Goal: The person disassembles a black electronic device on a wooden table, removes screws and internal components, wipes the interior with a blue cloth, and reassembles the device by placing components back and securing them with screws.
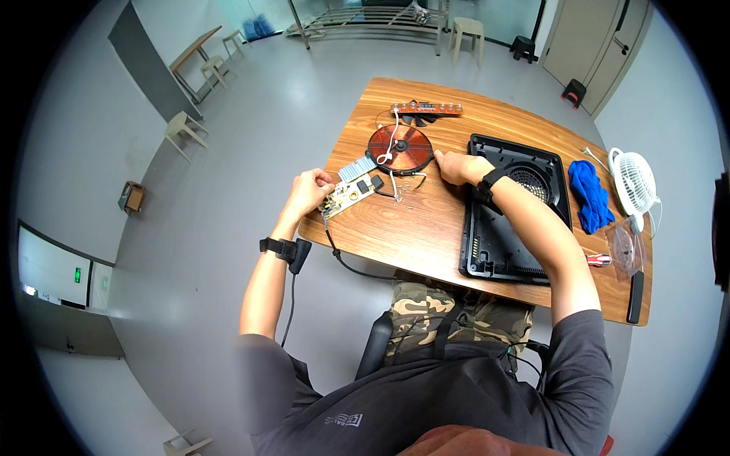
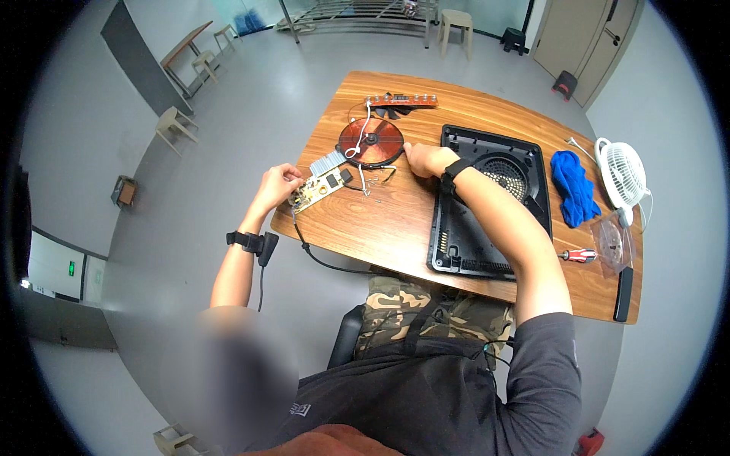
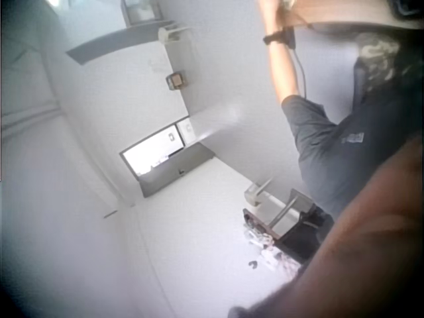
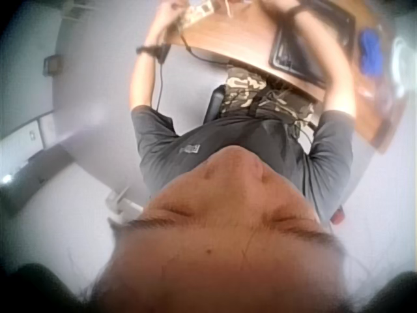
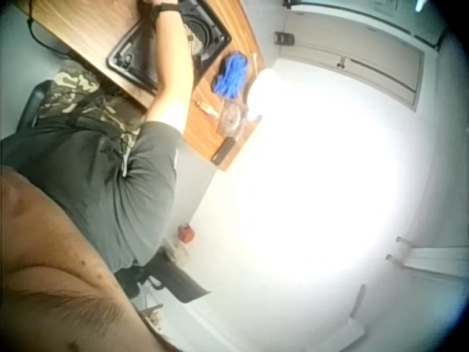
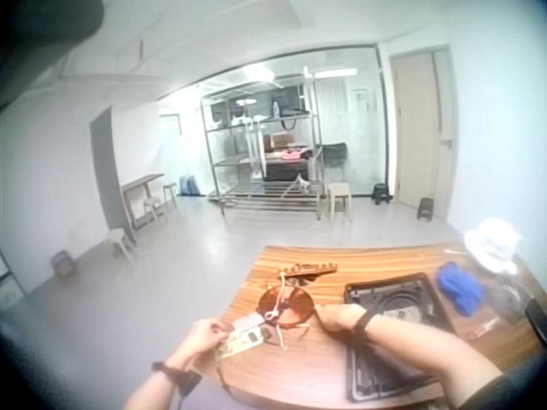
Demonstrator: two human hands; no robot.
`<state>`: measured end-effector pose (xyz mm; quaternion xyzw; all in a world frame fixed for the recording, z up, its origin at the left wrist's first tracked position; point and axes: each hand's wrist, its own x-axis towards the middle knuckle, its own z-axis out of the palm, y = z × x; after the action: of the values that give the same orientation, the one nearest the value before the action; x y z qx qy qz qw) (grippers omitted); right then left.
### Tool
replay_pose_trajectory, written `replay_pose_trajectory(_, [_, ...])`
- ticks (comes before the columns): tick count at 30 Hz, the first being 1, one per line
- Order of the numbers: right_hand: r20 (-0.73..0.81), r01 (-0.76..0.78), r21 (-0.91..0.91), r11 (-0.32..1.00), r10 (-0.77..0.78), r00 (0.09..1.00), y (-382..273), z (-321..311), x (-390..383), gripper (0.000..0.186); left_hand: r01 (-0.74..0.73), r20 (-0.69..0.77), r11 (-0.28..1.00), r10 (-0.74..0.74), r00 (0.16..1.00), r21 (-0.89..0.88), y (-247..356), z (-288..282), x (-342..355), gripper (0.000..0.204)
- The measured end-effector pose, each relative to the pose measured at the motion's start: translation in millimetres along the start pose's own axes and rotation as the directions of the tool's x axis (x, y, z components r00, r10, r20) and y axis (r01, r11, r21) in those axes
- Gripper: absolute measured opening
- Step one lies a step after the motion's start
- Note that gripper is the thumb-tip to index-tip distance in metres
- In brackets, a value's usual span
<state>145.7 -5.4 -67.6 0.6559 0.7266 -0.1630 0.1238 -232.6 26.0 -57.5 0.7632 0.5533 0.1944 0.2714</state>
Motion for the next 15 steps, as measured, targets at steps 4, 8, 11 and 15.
replay_pose_trajectory(4, [0.054,0.041,-0.02,0.999,-0.039,0.998,1.3,-17.9,1.1,0.04,0.016,0.001,1.0,-0.016,1.0,-0.017,-1.6,-3.7,-1.9,0.02])
replay_pose_trajectory(8, [0.0,0.082,-0.04,0.996,-0.082,0.997,14.7,-30.7,22.4,0.037,0.004,0.002,1.0,-0.004,1.0,-0.017,-1.9,-3.6,0.5,0.021])
replay_pose_trajectory(11, [-0.198,0.127,0.057,0.99,-0.113,0.974,-5.4,-48.1,29.5,0.033,0.019,-0.004,0.999,-0.019,1.0,-0.03,-10.5,-5.2,0.9,0.023])
replay_pose_trajectory(15, [-0.295,0.08,0.216,0.973,-0.013,0.956,-21.6,-60.4,70.8,0.048,-0.037,-0.023,0.999,0.037,0.999,0.011,-11.4,-2.3,8.8,0.026])
